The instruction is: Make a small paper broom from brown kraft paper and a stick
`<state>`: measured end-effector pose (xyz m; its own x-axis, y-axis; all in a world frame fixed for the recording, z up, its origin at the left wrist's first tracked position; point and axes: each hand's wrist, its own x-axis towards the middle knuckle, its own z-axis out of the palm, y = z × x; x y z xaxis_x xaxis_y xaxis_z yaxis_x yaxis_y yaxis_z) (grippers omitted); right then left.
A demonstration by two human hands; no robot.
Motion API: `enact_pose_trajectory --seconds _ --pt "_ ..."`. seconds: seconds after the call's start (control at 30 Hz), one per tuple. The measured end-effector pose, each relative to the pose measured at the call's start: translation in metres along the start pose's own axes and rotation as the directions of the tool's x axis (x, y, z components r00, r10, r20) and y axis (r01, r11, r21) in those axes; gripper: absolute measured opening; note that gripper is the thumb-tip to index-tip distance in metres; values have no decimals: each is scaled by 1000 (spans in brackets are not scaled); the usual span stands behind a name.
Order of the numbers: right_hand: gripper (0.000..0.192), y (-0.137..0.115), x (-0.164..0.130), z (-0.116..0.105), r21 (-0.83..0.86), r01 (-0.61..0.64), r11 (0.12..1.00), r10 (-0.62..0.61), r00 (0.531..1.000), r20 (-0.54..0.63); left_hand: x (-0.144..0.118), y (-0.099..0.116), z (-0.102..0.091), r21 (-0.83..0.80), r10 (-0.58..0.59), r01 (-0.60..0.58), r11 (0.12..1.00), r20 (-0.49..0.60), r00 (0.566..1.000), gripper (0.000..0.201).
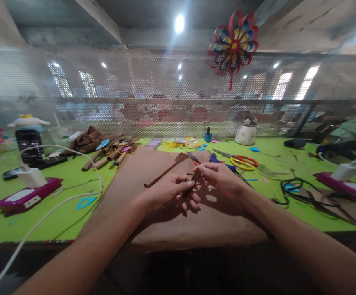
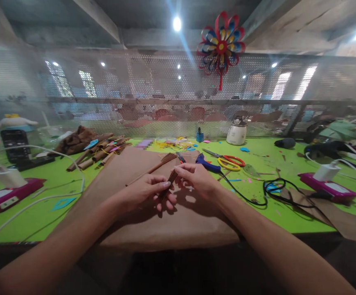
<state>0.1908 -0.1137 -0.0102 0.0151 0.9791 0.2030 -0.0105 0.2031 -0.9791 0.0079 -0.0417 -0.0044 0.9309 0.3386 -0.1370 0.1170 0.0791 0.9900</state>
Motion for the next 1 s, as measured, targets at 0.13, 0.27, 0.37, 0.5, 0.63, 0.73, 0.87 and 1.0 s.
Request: enact_pose_trajectory --seconds 0.13,0.27,0.37,0.5,0.63,0.73,0.87,1.0 --pt "26 5 2 -1 -23 -5 1000 4 1000 -25 0 -1 0 -21 -28 29 999 47 999 33" --pt "25 4 3 -2 -21 11 1000 -12 999 -30 2 -2 -2 -39 -6 7 999 36 999 42" --pt "24 5 3 -3 -22 5 1000 -6 1000 -29 2 -3 -4 -57 -2 4 998 35 999 43" --pt "24 9 3 -6 -28 1 1000 -1 1000 -14 1 -3 -4 -67 -6 9 998 39 999 41" --pt "24 12 3 -7 -32 -5 999 4 1000 -5 -1 -2 -3 -49 -10 11 999 32 999 38" --pt "22 11 3 -7 -32 -8 999 8 1000 0 -1 -2 -3 -36 6 -5 999 46 999 37" --pt "23 11 3 -6 -31 -9 999 8 1000 -5 -1 -1 -3 -27 9 -8 1000 55 998 34" --pt "26 10 3 -5 -43 0 999 0 1000 -9 -2 1 0 -8 -8 8 1000 31 999 32"
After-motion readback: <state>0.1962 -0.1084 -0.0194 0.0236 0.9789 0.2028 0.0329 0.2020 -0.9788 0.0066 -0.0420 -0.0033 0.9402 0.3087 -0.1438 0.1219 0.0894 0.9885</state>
